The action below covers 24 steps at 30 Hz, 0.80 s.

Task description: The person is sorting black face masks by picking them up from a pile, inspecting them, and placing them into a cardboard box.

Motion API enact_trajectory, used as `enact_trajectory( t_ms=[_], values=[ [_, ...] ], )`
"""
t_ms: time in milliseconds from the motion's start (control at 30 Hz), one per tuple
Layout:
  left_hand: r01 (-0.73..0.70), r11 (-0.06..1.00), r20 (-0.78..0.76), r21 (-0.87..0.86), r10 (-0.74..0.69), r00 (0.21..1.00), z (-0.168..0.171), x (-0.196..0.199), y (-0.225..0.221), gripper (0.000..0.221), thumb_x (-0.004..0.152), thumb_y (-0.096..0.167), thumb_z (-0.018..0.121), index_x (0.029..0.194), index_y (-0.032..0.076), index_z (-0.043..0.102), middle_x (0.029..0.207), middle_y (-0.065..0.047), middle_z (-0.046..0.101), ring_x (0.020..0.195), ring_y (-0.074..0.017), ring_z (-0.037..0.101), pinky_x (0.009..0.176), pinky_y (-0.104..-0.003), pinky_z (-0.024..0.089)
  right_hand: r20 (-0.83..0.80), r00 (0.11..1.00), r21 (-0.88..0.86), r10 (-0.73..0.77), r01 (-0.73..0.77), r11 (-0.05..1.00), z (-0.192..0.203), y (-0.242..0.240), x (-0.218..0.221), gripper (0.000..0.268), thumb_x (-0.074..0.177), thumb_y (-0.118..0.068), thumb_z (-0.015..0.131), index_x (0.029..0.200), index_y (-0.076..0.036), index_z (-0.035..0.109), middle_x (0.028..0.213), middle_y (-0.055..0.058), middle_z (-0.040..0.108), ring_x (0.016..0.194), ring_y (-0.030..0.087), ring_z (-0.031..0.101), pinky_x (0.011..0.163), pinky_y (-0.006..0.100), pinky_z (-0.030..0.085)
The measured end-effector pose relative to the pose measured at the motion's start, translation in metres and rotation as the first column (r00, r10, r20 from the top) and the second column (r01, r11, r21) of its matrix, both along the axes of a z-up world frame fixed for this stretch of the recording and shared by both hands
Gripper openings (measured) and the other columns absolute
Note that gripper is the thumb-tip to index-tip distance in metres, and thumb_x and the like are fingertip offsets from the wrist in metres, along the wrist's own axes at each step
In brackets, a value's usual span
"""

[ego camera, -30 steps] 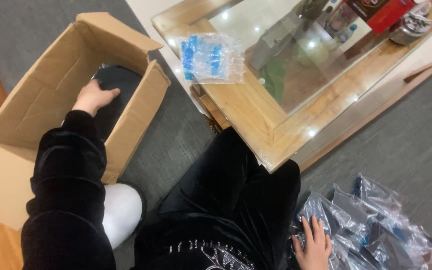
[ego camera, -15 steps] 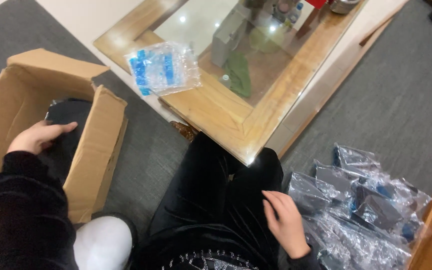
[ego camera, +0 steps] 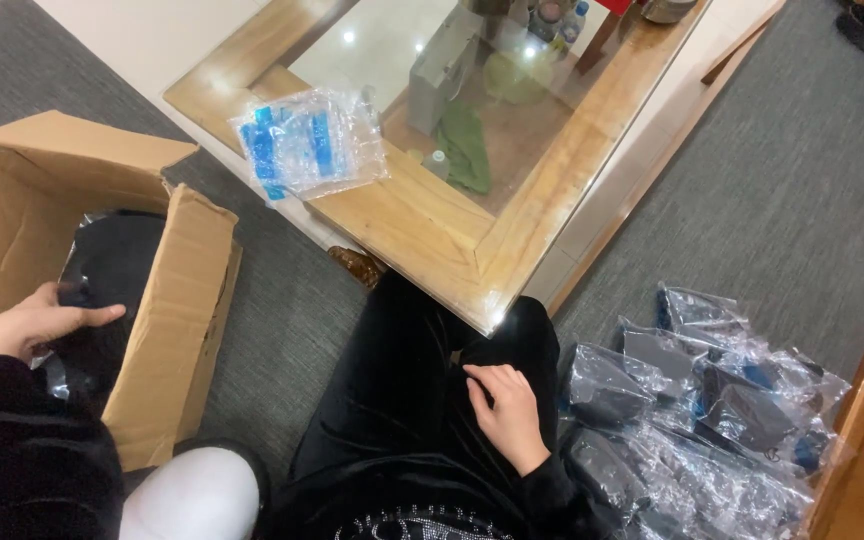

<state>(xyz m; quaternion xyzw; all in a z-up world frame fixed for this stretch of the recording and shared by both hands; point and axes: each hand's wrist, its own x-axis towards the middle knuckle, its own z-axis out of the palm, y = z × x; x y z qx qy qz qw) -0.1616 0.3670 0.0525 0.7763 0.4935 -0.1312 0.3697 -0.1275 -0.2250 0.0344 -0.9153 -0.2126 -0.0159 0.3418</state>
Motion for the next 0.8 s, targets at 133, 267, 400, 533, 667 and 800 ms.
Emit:
enact_trajectory(
  t_ms=[133, 267, 400, 533, 667, 800],
  values=[
    [0.052, 0.998, -0.073, -0.039, -0.055, 0.996, 0.018, -0.002, -0.011, 0.074, 0.086, 0.006, 0.079, 0.149, -0.012, 0.045, 0.150, -0.038, 0.045, 0.141, -0.0494, 0.041, 0.120, -0.053, 0.028, 0.023, 1.000, -0.006, 0.012, -0.012, 1.000, 0.003, 0.001, -0.001, 0.022, 0.083, -0.009, 0.071, 0.105, -0.010, 0.075, 0.095, -0.004, 0.076, 0.082, 0.014, 0.064, 0.079, 0.026, 0.049],
    [-0.084, 0.985, -0.013, -0.152, 0.083, 0.996, 0.031, 0.001, -0.019, 0.065, 0.098, 0.021, 0.068, 0.145, -0.016, 0.044, 0.144, -0.041, 0.047, 0.135, -0.0507, 0.046, 0.115, -0.055, 0.033, 0.009, 1.000, 0.008, 0.014, -0.014, 1.000, 0.001, 0.000, -0.002, 0.022, 0.084, -0.009, 0.071, 0.105, -0.010, 0.076, 0.096, -0.004, 0.076, 0.083, 0.014, 0.064, 0.079, 0.026, 0.048],
    [-0.157, 0.984, 0.127, -0.087, 0.167, 0.978, 0.000, 0.006, -0.006, 0.072, 0.098, 0.030, 0.076, 0.125, -0.031, 0.052, 0.120, -0.046, 0.060, 0.106, -0.0516, 0.064, 0.090, -0.054, 0.052, 0.016, 1.000, -0.017, 0.027, -0.027, 0.999, 0.004, 0.003, -0.001, 0.021, 0.085, -0.011, 0.070, 0.105, -0.010, 0.075, 0.095, -0.004, 0.075, 0.084, 0.014, 0.064, 0.080, 0.026, 0.048],
    [-0.183, 0.980, 0.277, -0.077, 0.197, 0.940, -0.021, 0.011, 0.001, 0.053, 0.096, 0.018, 0.079, 0.111, -0.029, 0.059, 0.103, -0.036, 0.067, 0.087, -0.0407, 0.069, 0.078, -0.044, 0.056, 0.022, 1.000, -0.018, 0.022, -0.021, 1.000, 0.004, 0.001, -0.002, 0.021, 0.084, -0.010, 0.070, 0.104, -0.011, 0.075, 0.095, -0.004, 0.075, 0.084, 0.014, 0.064, 0.080, 0.026, 0.048],
    [-0.064, 0.950, 0.062, 0.307, 0.047, 0.997, -0.026, 0.019, 0.008, 0.068, 0.085, 0.041, 0.090, 0.115, -0.017, 0.072, 0.111, -0.038, 0.068, 0.115, -0.0509, 0.053, 0.098, -0.053, 0.043, 0.009, 1.000, -0.015, 0.015, -0.015, 1.000, 0.002, 0.003, -0.003, 0.021, 0.085, -0.011, 0.070, 0.105, -0.010, 0.076, 0.095, -0.004, 0.075, 0.084, 0.014, 0.064, 0.081, 0.026, 0.048],
    [-0.139, 0.974, 0.333, 0.179, 0.073, 0.940, -0.019, 0.019, 0.004, 0.054, 0.087, 0.016, 0.087, 0.112, -0.024, 0.062, 0.101, -0.031, 0.069, 0.081, -0.0343, 0.071, 0.068, -0.040, 0.057, 0.020, 1.000, -0.012, 0.016, -0.016, 1.000, 0.004, 0.003, -0.003, 0.022, 0.084, -0.011, 0.070, 0.105, -0.010, 0.075, 0.096, -0.003, 0.075, 0.084, 0.015, 0.064, 0.080, 0.026, 0.048]
  ],
)
